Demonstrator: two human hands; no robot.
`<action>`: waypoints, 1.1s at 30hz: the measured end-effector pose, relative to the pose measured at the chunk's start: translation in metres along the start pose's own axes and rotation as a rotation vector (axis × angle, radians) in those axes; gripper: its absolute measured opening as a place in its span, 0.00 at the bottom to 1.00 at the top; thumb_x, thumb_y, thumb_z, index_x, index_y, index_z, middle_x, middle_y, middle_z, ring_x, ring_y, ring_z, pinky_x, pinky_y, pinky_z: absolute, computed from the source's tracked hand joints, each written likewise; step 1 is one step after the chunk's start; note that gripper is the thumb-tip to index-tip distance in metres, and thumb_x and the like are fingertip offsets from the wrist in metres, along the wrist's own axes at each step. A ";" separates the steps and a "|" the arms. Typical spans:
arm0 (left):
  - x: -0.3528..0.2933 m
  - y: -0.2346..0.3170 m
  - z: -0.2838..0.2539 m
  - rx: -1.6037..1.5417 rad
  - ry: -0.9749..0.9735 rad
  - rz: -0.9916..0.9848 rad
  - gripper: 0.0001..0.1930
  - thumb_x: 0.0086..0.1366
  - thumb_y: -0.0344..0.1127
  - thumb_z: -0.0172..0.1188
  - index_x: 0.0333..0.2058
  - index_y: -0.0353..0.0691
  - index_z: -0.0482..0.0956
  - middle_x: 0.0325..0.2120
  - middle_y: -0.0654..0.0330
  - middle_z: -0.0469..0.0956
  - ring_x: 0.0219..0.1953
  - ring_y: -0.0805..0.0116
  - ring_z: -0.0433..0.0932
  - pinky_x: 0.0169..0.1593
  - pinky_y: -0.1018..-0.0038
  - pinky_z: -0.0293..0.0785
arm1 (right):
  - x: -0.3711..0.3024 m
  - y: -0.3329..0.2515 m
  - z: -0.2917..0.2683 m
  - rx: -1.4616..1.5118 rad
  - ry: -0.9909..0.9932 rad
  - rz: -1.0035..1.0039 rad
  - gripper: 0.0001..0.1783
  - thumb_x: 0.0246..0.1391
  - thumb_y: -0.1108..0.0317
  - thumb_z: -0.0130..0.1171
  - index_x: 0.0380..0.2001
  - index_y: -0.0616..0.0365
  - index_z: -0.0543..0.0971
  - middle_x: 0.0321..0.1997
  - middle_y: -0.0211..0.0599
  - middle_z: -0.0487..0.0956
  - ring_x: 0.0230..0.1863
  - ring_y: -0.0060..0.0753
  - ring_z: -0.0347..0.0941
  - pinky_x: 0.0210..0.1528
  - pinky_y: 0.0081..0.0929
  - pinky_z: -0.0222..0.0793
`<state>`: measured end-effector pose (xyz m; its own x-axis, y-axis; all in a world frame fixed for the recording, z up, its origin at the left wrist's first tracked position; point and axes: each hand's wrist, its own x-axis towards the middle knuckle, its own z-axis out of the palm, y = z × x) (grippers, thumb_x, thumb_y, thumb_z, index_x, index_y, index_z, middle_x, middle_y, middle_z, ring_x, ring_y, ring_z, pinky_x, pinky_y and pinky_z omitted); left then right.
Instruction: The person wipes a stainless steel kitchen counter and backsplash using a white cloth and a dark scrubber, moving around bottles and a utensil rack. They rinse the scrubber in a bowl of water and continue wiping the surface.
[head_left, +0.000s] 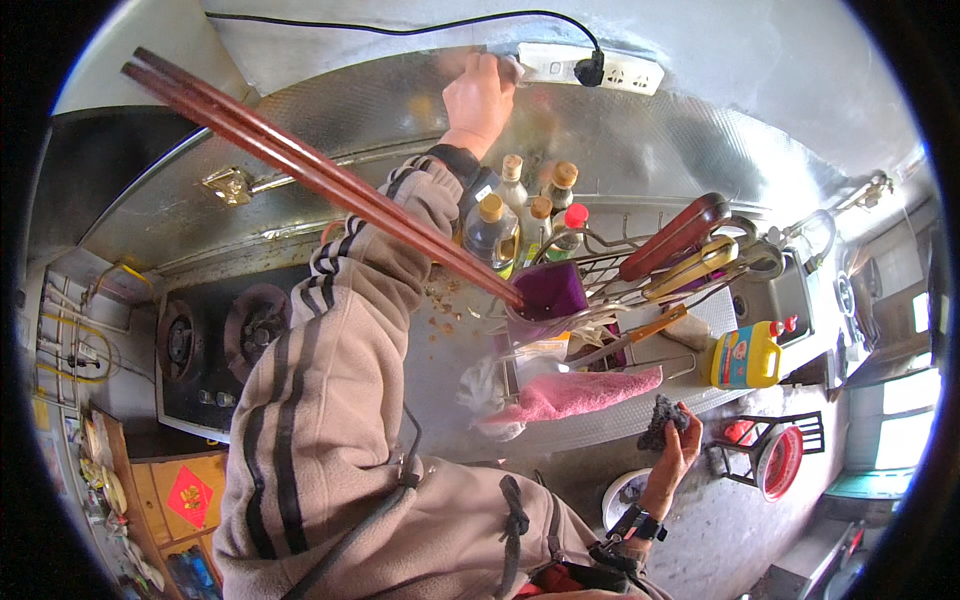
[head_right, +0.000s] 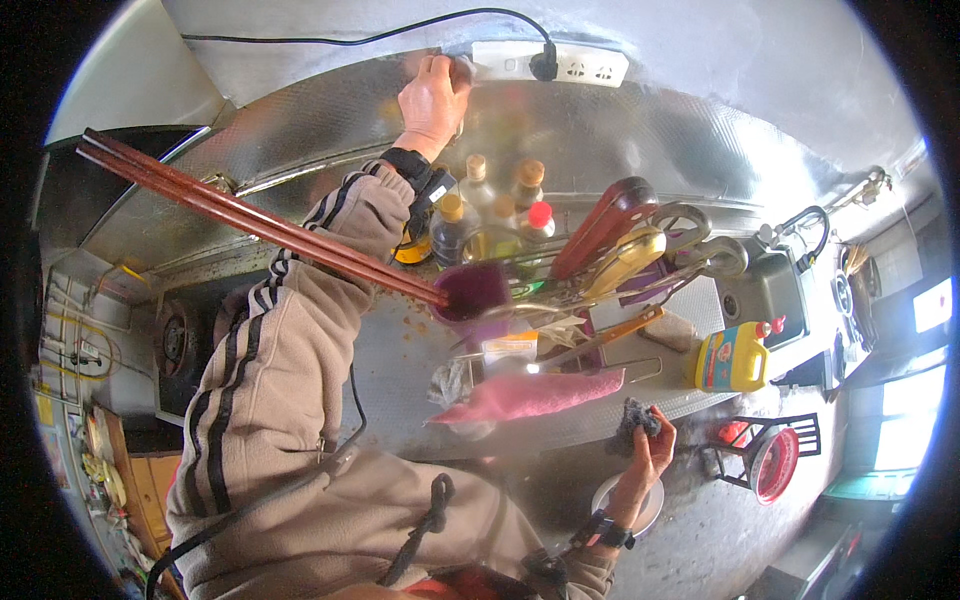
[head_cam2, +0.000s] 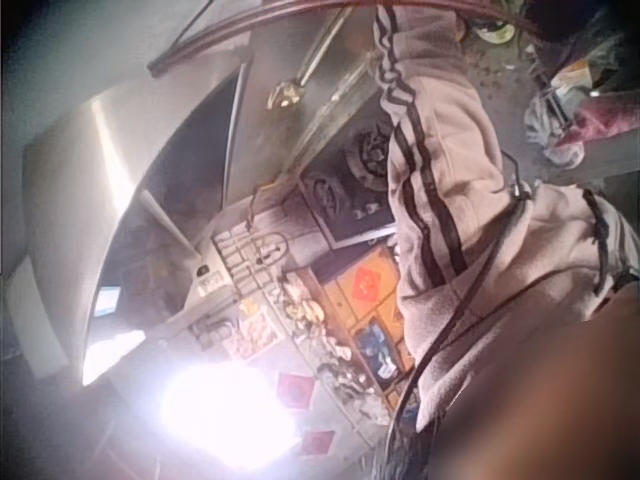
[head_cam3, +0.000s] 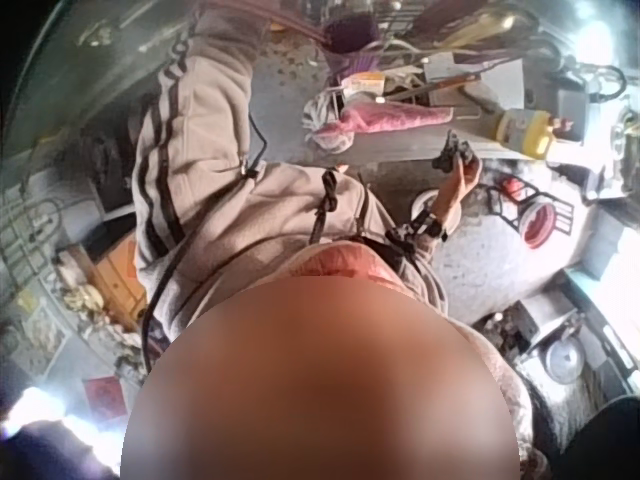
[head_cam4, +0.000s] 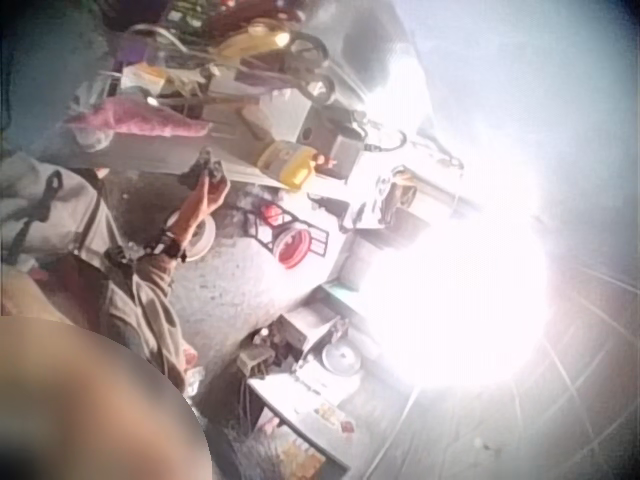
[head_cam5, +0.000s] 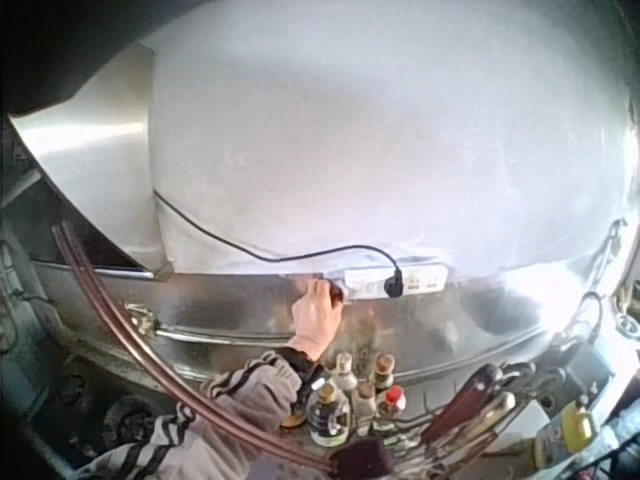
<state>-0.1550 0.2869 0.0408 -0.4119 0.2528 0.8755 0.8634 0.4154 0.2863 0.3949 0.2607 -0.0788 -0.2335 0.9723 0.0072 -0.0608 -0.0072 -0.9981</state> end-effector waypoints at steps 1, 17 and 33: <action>0.000 -0.001 0.002 0.024 0.006 0.016 0.10 0.57 0.38 0.61 0.33 0.41 0.73 0.32 0.55 0.76 0.29 0.48 0.79 0.30 0.57 0.76 | -0.001 -0.001 0.000 -0.010 0.008 0.001 0.18 0.55 0.76 0.55 0.50 0.62 0.74 0.52 0.35 0.76 0.48 0.24 0.71 0.56 0.24 0.65; -0.048 -0.013 0.010 0.171 -0.346 -0.098 0.12 0.56 0.42 0.62 0.33 0.40 0.75 0.32 0.51 0.80 0.29 0.46 0.80 0.33 0.53 0.76 | -0.003 0.007 0.001 0.026 0.026 -0.008 0.18 0.55 0.76 0.55 0.51 0.61 0.74 0.49 0.33 0.76 0.46 0.22 0.71 0.53 0.23 0.65; 0.021 -0.019 -0.021 0.087 -0.239 0.184 0.13 0.59 0.44 0.58 0.25 0.40 0.77 0.23 0.51 0.79 0.28 0.46 0.79 0.32 0.56 0.76 | -0.002 0.011 -0.002 0.042 -0.033 0.020 0.20 0.54 0.75 0.57 0.52 0.61 0.74 0.49 0.33 0.76 0.47 0.22 0.72 0.53 0.22 0.66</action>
<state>-0.1741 0.2655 0.0617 -0.3168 0.5244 0.7904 0.9060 0.4140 0.0885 0.3964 0.2593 -0.0901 -0.2673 0.9636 -0.0104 -0.0958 -0.0373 -0.9947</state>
